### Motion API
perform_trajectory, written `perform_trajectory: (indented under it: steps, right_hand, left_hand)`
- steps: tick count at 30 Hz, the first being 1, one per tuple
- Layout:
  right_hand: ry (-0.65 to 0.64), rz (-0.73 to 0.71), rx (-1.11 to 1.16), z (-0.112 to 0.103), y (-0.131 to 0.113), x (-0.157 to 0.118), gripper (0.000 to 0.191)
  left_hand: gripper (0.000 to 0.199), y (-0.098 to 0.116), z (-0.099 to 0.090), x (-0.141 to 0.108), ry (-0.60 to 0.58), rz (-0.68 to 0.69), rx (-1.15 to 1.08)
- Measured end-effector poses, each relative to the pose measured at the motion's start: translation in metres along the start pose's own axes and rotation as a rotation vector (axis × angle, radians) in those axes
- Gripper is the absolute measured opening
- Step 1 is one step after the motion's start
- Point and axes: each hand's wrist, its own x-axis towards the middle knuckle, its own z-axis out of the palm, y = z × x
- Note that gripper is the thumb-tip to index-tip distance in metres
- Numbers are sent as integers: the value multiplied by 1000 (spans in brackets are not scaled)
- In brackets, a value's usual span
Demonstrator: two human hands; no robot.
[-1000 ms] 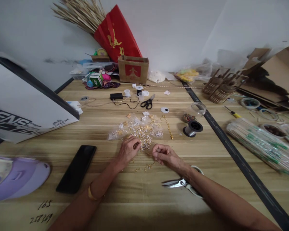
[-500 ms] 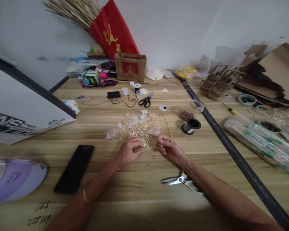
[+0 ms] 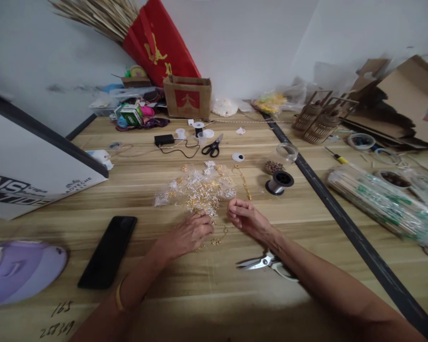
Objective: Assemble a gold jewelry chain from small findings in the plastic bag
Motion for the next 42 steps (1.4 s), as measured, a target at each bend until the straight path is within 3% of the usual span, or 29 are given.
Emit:
perform_trajectory:
  steps: [6, 12, 16, 22, 26, 30, 42]
  right_hand:
    - [-5, 4, -21, 0, 1, -1, 25]
    - [0, -20, -63, 2, 2, -1, 25]
    - [-14, -49, -105, 2, 4, -1, 25]
    - [-30, -86, -334, 5, 7, -2, 27]
    - [-42, -94, -511, 10, 6, -3, 30]
    - [-40, -111, -548, 12, 7, -3, 31]
    - [-53, -83, -564, 17, 7, -5, 36]
  left_hand:
    - [24, 1, -1, 2, -51, -22, 58]
    - [19, 1, -1, 4, 16, -29, -48]
    - [15, -7, 3, 6, 160, -101, -137]
    - [12, -26, 7, 7, 504, -309, -207]
    - [10, -36, 12, 7, 597, -382, -170]
    - [10, -36, 17, 8, 587, -400, -81]
    - [19, -28, 18, 12, 390, -385, 57]
